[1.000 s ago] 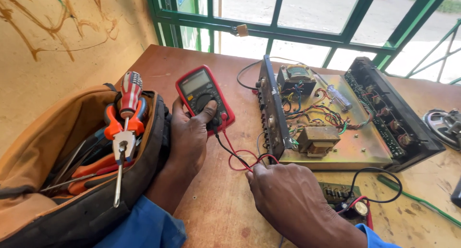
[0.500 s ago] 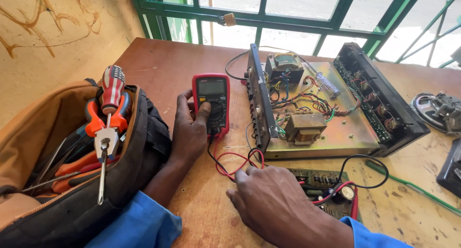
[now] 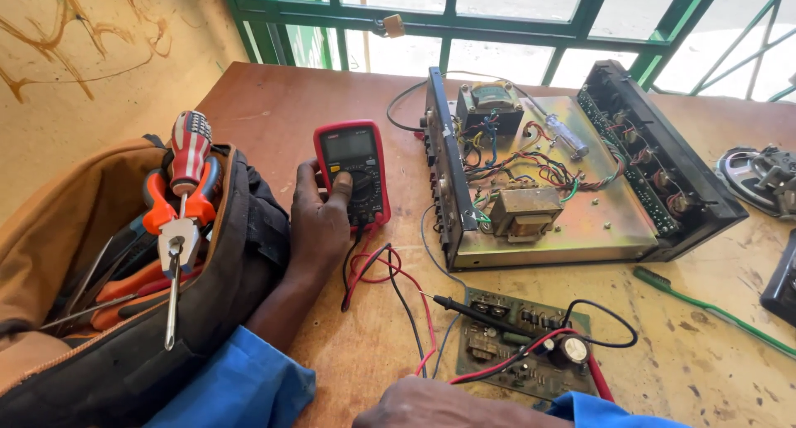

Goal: Testing components on a circuit board using a digital multimeter as part of an electronics repair.

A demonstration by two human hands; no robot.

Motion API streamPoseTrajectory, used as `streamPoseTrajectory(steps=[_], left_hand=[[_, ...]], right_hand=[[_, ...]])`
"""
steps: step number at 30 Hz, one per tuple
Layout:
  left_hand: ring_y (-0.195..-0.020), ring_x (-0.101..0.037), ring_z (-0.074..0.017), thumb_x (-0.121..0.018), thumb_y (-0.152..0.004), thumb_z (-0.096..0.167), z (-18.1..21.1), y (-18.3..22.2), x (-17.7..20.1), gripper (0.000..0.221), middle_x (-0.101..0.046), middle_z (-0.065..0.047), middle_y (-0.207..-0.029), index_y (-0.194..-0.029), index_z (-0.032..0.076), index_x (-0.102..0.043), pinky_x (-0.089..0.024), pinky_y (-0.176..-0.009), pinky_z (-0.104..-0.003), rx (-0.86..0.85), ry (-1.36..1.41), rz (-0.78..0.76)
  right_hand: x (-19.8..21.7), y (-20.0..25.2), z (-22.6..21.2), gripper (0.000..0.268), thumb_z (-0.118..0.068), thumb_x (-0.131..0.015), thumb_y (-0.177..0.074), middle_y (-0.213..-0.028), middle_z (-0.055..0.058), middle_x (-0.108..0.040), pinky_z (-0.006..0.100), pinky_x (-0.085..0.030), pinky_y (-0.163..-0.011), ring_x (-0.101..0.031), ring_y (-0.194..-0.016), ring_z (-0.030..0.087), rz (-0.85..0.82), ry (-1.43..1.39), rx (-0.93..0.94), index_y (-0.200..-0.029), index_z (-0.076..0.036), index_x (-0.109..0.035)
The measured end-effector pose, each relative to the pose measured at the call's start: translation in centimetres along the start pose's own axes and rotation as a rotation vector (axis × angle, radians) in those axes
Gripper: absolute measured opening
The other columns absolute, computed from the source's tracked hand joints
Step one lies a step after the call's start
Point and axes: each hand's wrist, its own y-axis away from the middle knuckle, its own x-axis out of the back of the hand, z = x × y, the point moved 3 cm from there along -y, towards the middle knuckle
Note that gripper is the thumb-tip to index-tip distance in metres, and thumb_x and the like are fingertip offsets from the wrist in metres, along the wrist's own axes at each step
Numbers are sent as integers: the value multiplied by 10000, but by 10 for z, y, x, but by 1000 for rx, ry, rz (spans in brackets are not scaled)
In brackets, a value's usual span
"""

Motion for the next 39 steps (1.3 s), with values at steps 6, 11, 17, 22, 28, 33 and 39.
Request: streamPoseTrajectory(steps=[6,11,17,22,28,33,39], left_hand=[[-904,-675,-192,-582,-945,256,-5,-2,-1,276,-733,-36,-1098,-1205,166,-597,-589,-749,-365,17,13,22],[-955,-679,-201,-607,-930,191,5,1,4,362,-519,-108,-1207,-1275,106,-542,-590,-846,-331,-122,40,102],[-963,-620,-190,-462,-1061,215,112,63,36,227,-612,-86,-1032,-1074,48,-615,-506,-843,-295,-794,128,-6],[-939,-686,-151,-672,-851,406,149,110,21,377,-718,-23,-1021,-1089,114,-648,-553,-838,-321,-717,106,-551],[-671,-505,-109,-581,-1006,254,147,116,2,173,-609,32,-789,-969,104,-659,-452,-621,-295,-552,236,-744],[-700,-438,-91,-568,-1024,286,148,107,5,214,-498,25,-787,-970,92,-639,-378,-612,-244,-359,488,-702],[-826,-647,-100,-560,-1016,305,143,97,3,223,-690,-76,-918,-1007,84,-591,-562,-534,-224,-332,563,-599]], right_hand=[[65,15,-65,304,-166,-405,-1167,-784,93,-488,454,-362,-508,-535,-592,280,194,413,259,-902,-39,-485],[139,54,-85,178,-243,-660,-921,-826,6,-786,306,-584,-621,-748,-652,141,866,673,150,-895,-91,-749],[163,62,-107,312,-160,-492,-1008,-652,86,-655,222,-498,-515,-631,-550,129,1061,401,93,-971,41,-729],[159,51,-118,363,-271,-469,-1012,-709,63,-651,236,-511,-578,-631,-618,123,1021,266,102,-997,0,-710],[162,52,-123,443,-353,-443,-1000,-866,91,-590,255,-487,-671,-599,-743,151,1108,396,92,-1146,10,-652],[161,54,-97,698,-560,-501,-902,-1295,141,-634,344,-637,-892,-662,-1195,244,1127,184,-93,-1456,-144,-419],[153,55,-75,1100,-807,-451,-785,-1586,208,-424,528,-534,-1039,-487,-1422,362,944,-11,-254,-1601,-114,-197]])
